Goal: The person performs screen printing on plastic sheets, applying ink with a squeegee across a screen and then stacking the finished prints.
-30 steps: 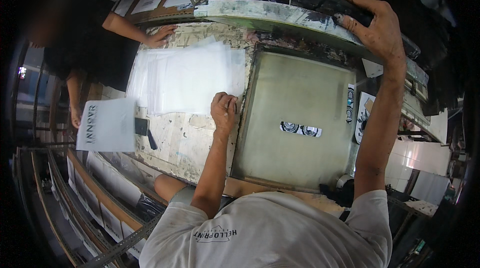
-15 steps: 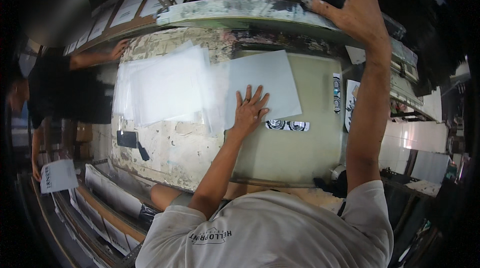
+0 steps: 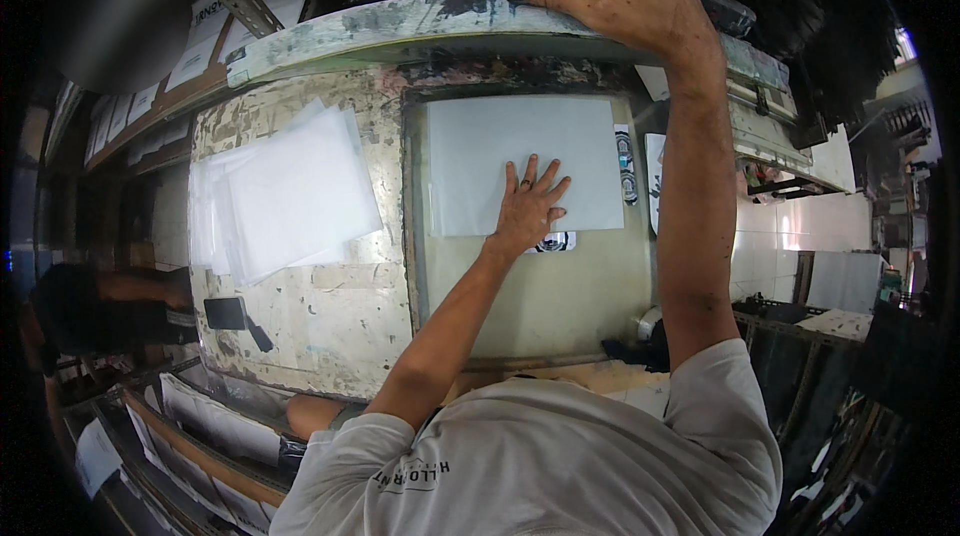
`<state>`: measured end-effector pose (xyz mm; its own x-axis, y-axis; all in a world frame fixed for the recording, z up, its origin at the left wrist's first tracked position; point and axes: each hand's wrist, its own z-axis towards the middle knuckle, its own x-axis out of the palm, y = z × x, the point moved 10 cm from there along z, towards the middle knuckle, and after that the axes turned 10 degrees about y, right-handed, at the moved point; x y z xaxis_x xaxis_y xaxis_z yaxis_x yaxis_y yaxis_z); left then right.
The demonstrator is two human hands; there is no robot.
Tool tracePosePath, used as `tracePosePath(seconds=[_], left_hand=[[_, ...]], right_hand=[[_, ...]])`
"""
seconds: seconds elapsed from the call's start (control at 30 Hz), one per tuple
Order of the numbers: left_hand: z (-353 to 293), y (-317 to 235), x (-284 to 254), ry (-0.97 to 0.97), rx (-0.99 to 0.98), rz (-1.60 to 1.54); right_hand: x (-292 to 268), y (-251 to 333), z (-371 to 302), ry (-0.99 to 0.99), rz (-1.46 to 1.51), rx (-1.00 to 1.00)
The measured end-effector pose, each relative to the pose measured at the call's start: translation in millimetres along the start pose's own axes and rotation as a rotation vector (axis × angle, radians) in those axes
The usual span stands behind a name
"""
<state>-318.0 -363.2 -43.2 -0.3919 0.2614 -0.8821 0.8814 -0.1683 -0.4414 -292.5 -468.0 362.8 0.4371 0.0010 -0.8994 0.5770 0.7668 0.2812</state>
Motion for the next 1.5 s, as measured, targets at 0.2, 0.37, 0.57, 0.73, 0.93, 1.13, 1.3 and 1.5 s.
tracePosePath(seconds=[0.2,0.37,0.57,0.73,0.93,1.13,1.3,1.5], left_hand=[[-9,-7,2,-0.026,0.027,0.005],[-28,-12,-34,-0.139,0.132,-0.187],[-137,50,-146,-0.835,0.014,-0.895],[-246,122,-197,-1.421,0.017,-1.225],[-294,145,-109,-1.028,-0.301,-1.277],[-314,153,-39,-0.975,-0.352,-0.771],[-318,147,-35,-0.88,-0.469,-0.307],[-320,149,-34,-0.882,-0.514,-0.34]], right_hand=[[4,-6,2,0.008,0.018,0.005],[-3,7,-4,-0.002,-0.021,-0.012],[19,10,-35,0.029,-0.009,-0.065],[46,29,-108,-0.017,-0.03,-0.196],[114,33,-181,0.11,0.159,-0.075],[237,-2,-218,0.528,0.313,0.17],[275,-4,-236,0.593,0.036,0.102],[283,-50,-164,0.322,0.015,0.035]])
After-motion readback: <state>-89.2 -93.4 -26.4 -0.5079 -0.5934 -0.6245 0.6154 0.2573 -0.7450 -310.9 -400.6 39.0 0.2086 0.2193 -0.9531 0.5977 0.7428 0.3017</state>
